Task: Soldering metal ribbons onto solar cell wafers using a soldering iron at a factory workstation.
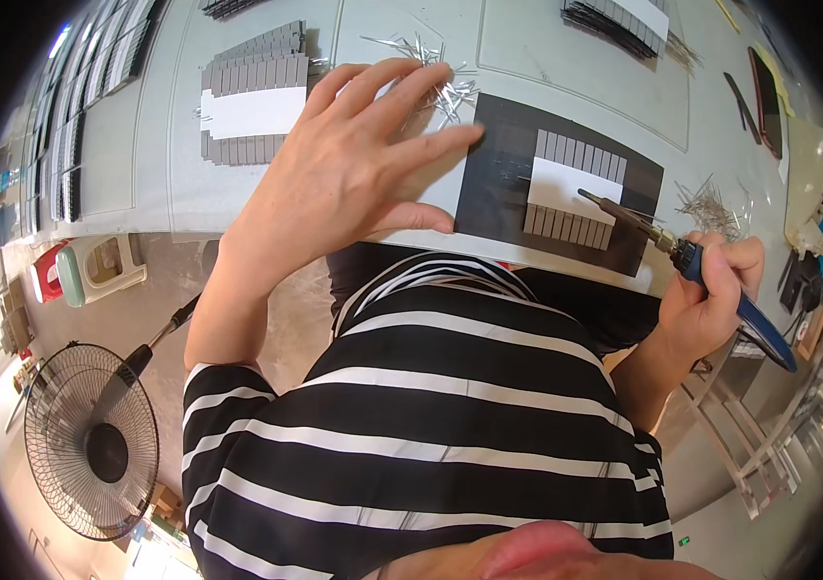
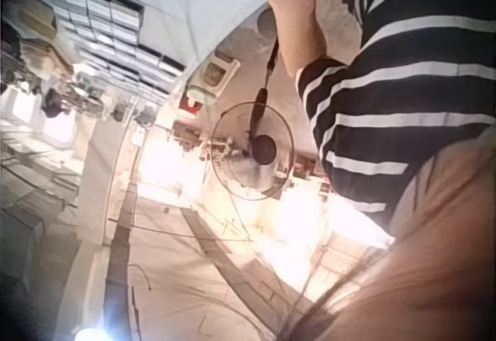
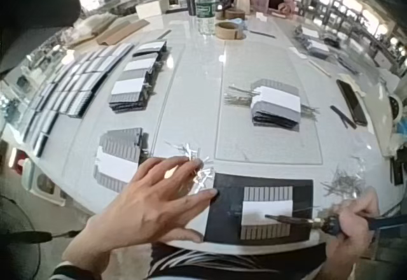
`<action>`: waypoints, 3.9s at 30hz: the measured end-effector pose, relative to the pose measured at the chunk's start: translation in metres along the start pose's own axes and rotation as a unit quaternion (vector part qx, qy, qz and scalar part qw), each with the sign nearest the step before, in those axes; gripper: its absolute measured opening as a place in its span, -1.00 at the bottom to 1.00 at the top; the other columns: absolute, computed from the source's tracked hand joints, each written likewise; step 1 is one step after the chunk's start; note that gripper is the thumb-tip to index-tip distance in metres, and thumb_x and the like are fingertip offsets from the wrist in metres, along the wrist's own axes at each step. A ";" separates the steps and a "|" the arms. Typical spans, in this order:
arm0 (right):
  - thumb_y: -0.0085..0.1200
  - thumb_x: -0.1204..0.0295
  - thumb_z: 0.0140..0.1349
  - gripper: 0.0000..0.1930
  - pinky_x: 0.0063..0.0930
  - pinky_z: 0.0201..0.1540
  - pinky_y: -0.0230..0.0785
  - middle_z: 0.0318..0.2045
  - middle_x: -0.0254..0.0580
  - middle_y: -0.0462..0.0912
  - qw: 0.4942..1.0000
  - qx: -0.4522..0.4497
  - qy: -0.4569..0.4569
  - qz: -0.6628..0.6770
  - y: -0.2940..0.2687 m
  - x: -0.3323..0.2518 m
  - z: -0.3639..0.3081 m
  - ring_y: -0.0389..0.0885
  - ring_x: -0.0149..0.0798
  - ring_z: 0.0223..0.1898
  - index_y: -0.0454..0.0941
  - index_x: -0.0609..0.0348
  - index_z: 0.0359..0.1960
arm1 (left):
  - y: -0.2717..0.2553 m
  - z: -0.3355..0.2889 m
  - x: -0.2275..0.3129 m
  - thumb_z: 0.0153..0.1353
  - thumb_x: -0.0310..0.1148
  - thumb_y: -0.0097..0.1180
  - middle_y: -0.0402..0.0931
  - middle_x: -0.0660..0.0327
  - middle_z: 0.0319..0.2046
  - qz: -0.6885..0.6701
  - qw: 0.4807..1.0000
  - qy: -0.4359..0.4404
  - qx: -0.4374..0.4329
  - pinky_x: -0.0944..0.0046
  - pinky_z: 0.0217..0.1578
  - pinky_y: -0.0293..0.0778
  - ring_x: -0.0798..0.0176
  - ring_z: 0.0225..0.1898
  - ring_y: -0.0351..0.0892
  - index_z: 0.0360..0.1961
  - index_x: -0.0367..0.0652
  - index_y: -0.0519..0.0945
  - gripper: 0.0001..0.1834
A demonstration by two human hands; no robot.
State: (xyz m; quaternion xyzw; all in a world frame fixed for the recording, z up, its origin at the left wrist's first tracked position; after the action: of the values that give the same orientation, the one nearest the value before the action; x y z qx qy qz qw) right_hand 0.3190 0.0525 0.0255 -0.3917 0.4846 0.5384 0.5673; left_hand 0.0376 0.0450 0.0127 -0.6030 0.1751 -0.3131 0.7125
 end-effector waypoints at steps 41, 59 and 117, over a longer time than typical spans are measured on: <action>-0.07 0.59 0.25 -0.80 -0.53 -0.46 -0.06 -0.76 -0.44 0.10 1.000 -0.022 0.010 -0.014 0.007 0.006 -0.002 -0.02 -0.53 -0.71 0.20 0.11 -0.49 | 0.003 -0.011 0.017 0.12 0.08 0.18 0.47 0.33 0.22 -0.055 0.997 -0.041 0.018 -0.06 0.26 0.12 0.09 0.25 0.37 0.08 0.17 0.63 -0.49; 0.02 0.70 0.16 -0.80 -0.61 -0.57 -0.16 -0.69 -0.41 0.24 0.997 -0.052 0.013 0.061 0.017 0.008 -0.006 0.03 -0.61 -0.66 0.25 0.21 -0.48 | 0.004 -0.030 0.031 0.14 0.30 0.04 0.57 0.43 0.05 0.008 0.996 -0.064 0.063 0.10 0.17 0.06 0.19 0.09 0.38 0.11 0.07 0.62 -0.32; 0.15 0.71 0.13 -0.78 -0.68 -0.54 0.07 -0.67 -0.42 0.40 0.998 -0.048 0.004 -0.047 0.042 0.009 -0.006 0.21 -0.64 -0.63 0.33 0.22 -0.49 | 0.017 -0.016 0.046 0.02 0.30 0.17 0.52 0.40 -0.01 0.017 0.993 -0.089 0.076 0.14 0.10 0.06 0.24 -0.03 0.34 0.08 0.03 0.64 -0.28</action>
State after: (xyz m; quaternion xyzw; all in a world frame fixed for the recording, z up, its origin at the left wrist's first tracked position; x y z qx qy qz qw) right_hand 0.2765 0.0532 0.0185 -0.4429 0.4411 0.5325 0.5708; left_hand 0.0657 0.0041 -0.0017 -0.5694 0.0963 -0.2585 0.7744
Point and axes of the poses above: each hand's wrist, its own z-axis towards the middle knuckle, its own y-axis out of the palm, x = y × z, the point moved 6 cm from there along z, towards the middle knuckle
